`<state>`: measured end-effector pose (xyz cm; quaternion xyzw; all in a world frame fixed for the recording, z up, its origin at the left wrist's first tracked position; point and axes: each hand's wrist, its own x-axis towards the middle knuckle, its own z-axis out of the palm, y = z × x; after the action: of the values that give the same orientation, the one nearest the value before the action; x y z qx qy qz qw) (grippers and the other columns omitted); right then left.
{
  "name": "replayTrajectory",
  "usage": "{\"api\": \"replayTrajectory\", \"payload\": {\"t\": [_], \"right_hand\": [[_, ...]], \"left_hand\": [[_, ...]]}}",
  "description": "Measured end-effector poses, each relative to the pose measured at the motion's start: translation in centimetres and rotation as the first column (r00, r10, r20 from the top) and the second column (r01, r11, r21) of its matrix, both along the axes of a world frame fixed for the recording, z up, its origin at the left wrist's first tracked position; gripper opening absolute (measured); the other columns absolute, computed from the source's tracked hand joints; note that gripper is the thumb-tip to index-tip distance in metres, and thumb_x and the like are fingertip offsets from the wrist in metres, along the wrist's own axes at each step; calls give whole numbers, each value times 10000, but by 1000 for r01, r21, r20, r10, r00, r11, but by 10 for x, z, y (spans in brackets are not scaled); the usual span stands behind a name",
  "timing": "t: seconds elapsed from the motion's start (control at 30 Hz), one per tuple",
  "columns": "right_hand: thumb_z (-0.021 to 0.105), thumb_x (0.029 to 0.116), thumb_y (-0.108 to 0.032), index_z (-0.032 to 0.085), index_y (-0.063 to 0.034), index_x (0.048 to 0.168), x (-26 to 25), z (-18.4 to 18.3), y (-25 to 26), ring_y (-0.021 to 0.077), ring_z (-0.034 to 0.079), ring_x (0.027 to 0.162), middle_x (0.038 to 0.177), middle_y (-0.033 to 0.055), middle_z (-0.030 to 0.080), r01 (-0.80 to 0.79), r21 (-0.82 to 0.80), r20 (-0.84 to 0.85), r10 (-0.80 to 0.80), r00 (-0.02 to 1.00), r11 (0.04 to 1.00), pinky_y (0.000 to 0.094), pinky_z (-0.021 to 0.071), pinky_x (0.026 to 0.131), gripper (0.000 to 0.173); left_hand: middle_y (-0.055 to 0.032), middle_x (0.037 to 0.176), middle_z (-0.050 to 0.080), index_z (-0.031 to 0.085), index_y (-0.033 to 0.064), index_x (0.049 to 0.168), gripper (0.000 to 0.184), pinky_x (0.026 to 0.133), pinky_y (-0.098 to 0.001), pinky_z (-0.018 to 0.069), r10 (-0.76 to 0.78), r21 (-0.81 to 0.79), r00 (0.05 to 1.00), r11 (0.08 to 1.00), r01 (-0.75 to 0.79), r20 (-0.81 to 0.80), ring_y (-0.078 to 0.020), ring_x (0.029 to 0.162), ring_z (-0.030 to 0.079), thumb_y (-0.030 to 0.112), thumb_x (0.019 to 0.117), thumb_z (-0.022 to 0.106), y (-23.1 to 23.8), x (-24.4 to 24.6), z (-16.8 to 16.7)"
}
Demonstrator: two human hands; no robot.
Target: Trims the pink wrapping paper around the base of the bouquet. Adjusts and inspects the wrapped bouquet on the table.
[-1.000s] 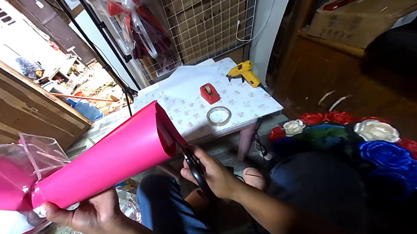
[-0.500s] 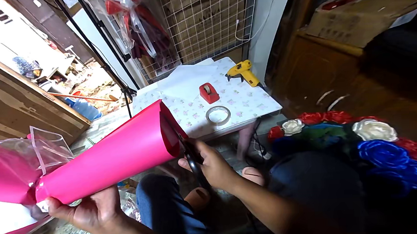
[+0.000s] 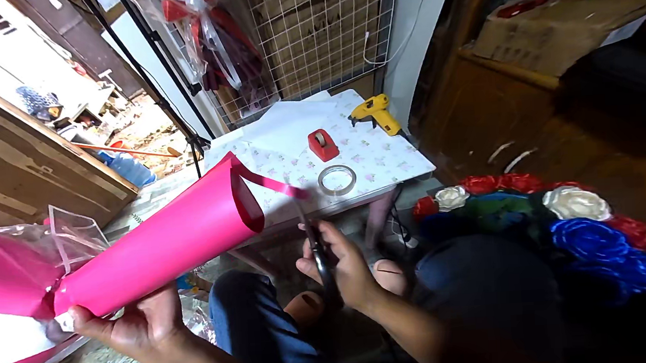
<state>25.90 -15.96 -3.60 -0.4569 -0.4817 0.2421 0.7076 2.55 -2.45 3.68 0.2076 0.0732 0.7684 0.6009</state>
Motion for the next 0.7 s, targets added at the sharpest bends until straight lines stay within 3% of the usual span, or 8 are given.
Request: {"api": "replayTrajectory", "payload": {"t": [0.07,0.13,0.3,0.37,0.43,0.5,0.6,0.7], "right_hand": [[720,946,-266,590,35,1227,1,1,-1,-32,618,737,829,-39,663,114,237,-25,-111,994,965,155,549,682,432],[678,989,-298,577,-137,1260,7,12,-4,-26,638,760,843,-84,667,193,364,-1,-207,978,911,165,567,707,331],[731,950,-355,554,-341,1348,26,45,-22,13,687,874,1022,-155,721,365,517,-61,-392,918,775,201,585,792,435],[737,951,-309,529,-322,1372,30,53,-27,33,691,863,1041,-130,724,369,520,-23,-419,908,771,206,590,768,469],[713,948,-278,503,-149,1306,29,56,-27,40,702,878,1011,-71,730,346,363,90,-402,911,865,219,603,769,434],[710,939,-244,483,-39,1302,30,53,-18,70,714,954,1084,8,731,233,130,108,-247,963,964,250,609,804,475],[697,955,-303,520,-19,1309,31,44,-5,9,654,817,993,-11,682,108,-42,29,-106,994,993,192,573,728,487],[677,943,-270,513,-22,1286,28,40,-4,-39,625,801,951,-49,672,30,-77,-58,-34,998,997,145,536,728,454]], "left_hand": [[-172,1167,645,494,88,1277,574,912,-620,533,-10,36,1000,999,10,4,-350,1123,639,585,1009,397,0,0,-2],[-163,1130,655,509,85,1254,539,902,-608,542,-3,65,1000,998,3,-11,-338,1092,654,558,1025,393,0,2,-1],[-161,1063,665,522,59,1212,449,909,-580,553,-6,104,1000,995,7,-9,-318,1048,668,463,1031,449,-4,9,1],[-147,1057,668,529,67,1204,471,912,-571,553,-17,107,1000,994,18,-11,-306,1038,671,494,1036,421,-4,10,1],[-141,1054,678,543,73,1198,471,911,-571,556,-35,95,999,995,35,-9,-303,1039,678,501,1031,439,-6,13,2],[-141,1054,682,555,76,1193,443,912,-563,559,-61,98,998,993,61,-6,-297,1042,679,477,1016,487,-10,17,2],[-139,1032,703,603,65,1159,428,890,-532,580,-122,117,992,985,124,-19,-284,1022,699,449,970,598,-14,23,4],[-132,1014,711,630,67,1136,410,879,-503,592,-156,106,987,982,159,-37,-267,999,709,411,919,683,-17,27,5]]}}
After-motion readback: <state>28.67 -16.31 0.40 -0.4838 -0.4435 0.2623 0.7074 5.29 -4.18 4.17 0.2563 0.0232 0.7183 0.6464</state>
